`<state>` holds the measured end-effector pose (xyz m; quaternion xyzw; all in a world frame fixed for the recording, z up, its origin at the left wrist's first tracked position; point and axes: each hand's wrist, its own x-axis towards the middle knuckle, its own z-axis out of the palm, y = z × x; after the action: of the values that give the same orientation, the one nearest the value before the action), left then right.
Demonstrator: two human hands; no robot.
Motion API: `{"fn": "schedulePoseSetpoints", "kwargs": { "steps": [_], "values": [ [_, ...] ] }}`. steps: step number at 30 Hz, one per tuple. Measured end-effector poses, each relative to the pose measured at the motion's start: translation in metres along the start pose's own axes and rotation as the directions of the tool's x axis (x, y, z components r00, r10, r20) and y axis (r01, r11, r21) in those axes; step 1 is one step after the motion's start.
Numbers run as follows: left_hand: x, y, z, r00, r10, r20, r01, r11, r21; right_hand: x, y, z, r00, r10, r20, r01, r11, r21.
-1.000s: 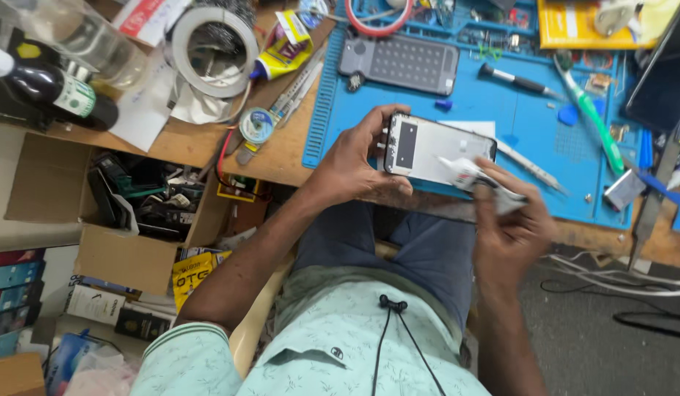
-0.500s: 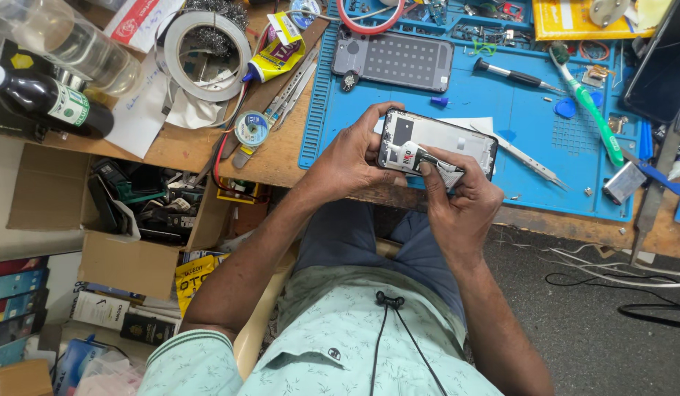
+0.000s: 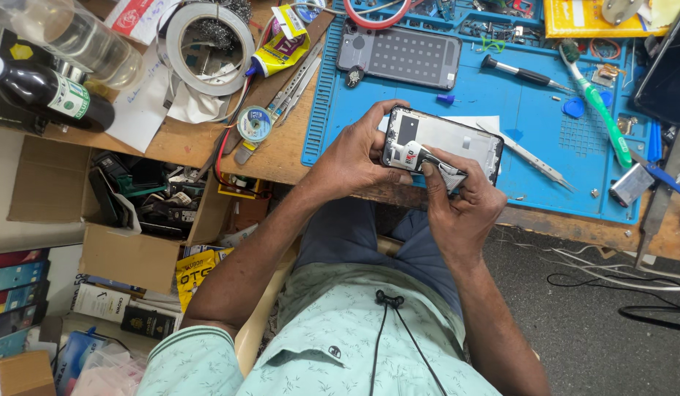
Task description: The person squeezes adhesive from a small tube and runs a bead of glue around the edge of a phone frame lying on a repair mat, rotating the frame as they work. They then cap the tube, peel the protective liner from a replacement screen, and begin aligning the screen onto the frame.
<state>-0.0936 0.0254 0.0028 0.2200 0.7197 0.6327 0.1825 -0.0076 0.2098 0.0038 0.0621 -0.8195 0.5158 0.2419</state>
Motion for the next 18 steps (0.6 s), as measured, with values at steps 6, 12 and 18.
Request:
{"fn": "schedulePoseSetpoints", "kwargs": {
  "steps": [6,12,18],
  "values": [
    [-0.0002,-0.0014,0.0005,1.000,-0.012,-0.002,0.012,1.000,0.021,-0.0022,0.0011,-0.0003,1.000,-0.028,0.011,0.028,0.999,0.019],
    [-0.0005,-0.0026,0.0003,1.000,0.003,-0.001,-0.003,1.000,0.020,-0.0032,0.0023,-0.0002,1.000,-0.027,0.002,0.027,0.999,-0.037],
    [-0.0009,-0.0039,0.0003,1.000,0.001,-0.001,-0.001,1.000,0.011,-0.0053,0.0075,-0.0009,0.999,-0.032,0.010,0.033,0.997,-0.068]
  ]
}}
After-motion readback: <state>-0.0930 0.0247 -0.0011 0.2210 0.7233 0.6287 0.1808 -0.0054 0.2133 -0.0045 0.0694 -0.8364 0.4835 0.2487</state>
